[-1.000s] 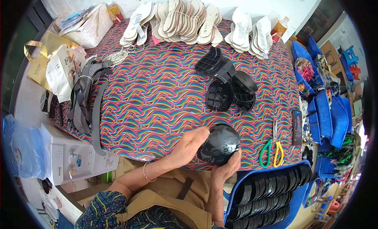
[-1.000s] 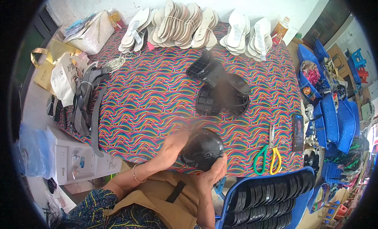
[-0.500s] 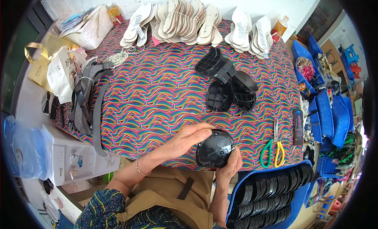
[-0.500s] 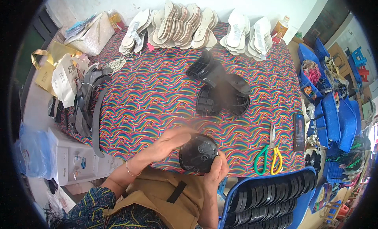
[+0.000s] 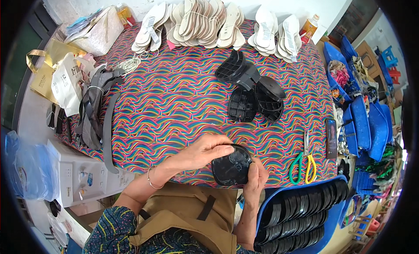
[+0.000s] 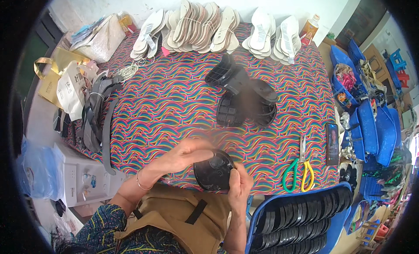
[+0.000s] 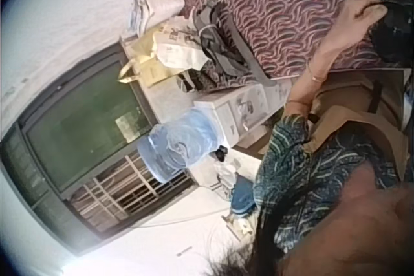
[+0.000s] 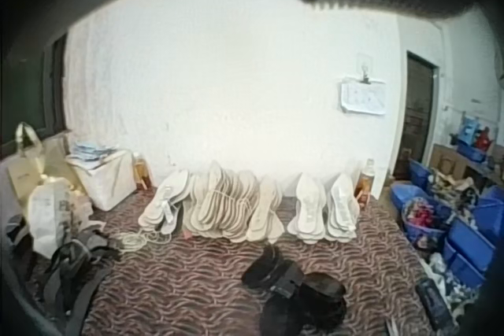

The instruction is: The person assembles black plastic shoe components by hand, repeatedly picking up a part, inserting a smaller piece, and pressing them together. They handle the parts one at a time, turning them over to fit the pieces, and place the assembled units on the table.

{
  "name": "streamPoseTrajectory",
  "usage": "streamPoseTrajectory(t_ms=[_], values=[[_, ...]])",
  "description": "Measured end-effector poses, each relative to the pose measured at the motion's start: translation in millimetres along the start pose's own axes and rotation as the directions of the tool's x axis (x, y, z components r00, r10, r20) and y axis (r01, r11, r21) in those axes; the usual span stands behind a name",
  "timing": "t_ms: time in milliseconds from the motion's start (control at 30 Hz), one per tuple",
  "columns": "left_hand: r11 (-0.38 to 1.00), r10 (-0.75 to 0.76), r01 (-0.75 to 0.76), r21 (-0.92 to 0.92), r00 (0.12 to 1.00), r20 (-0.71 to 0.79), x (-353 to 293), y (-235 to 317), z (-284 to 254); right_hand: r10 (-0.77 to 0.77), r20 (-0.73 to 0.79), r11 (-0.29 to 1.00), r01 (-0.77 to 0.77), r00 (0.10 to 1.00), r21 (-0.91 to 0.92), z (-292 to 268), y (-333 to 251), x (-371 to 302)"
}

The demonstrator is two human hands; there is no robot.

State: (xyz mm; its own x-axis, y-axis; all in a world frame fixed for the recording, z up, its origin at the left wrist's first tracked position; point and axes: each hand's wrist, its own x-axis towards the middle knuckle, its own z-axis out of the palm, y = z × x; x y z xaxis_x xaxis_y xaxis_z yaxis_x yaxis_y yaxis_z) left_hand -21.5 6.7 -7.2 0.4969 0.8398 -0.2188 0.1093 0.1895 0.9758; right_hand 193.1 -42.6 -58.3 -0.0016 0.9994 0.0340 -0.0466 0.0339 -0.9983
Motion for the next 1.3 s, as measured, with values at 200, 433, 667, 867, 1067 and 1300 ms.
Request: streamPoseTrajectory(t_ms=[200, 433, 667, 867, 1067, 1300], values=[[0.946, 0.107, -0.082, -0.313, 0.992, 0.065, -7.9, 2.3, -4.7, 0.029, 0.028, 0.999, -0.03, 0.999, 0.026, -1.5, -5.0, 2.3], [0.997, 0.013, -0.004, 0.078, 0.994, -0.111, 4.2, 3.0, 14.1, -0.169, 0.114, 0.939, 0.195, 0.979, -0.282, 7.9, -21.4, 9.8], [0.971, -0.056, 0.047, -0.234, 0.998, -0.032, 1.1, -4.4, 9.6, -0.033, 0.003, 0.992, 0.033, 0.999, -0.121, 11.8, -13.3, 4.1], [0.81, 0.243, -0.184, -0.557, 0.969, 0.033, -13.9, -9.2, 14.7, 0.264, -0.016, 0.851, -0.225, 0.964, 0.475, 30.2, -11.3, 10.7], [0.839, 0.292, -0.328, -0.435, 0.945, -0.149, -31.9, -16.2, -10.5, 0.205, 0.042, 0.955, -0.209, 0.978, 0.21, 74.2, -17.5, 11.1], [0.707, 0.403, 0.263, 0.657, 0.614, -0.679, -75.2, 18.7, -76.1, 0.081, 0.047, 0.995, -0.078, 0.996, -0.066, 67.6, 13.9, 20.5]])
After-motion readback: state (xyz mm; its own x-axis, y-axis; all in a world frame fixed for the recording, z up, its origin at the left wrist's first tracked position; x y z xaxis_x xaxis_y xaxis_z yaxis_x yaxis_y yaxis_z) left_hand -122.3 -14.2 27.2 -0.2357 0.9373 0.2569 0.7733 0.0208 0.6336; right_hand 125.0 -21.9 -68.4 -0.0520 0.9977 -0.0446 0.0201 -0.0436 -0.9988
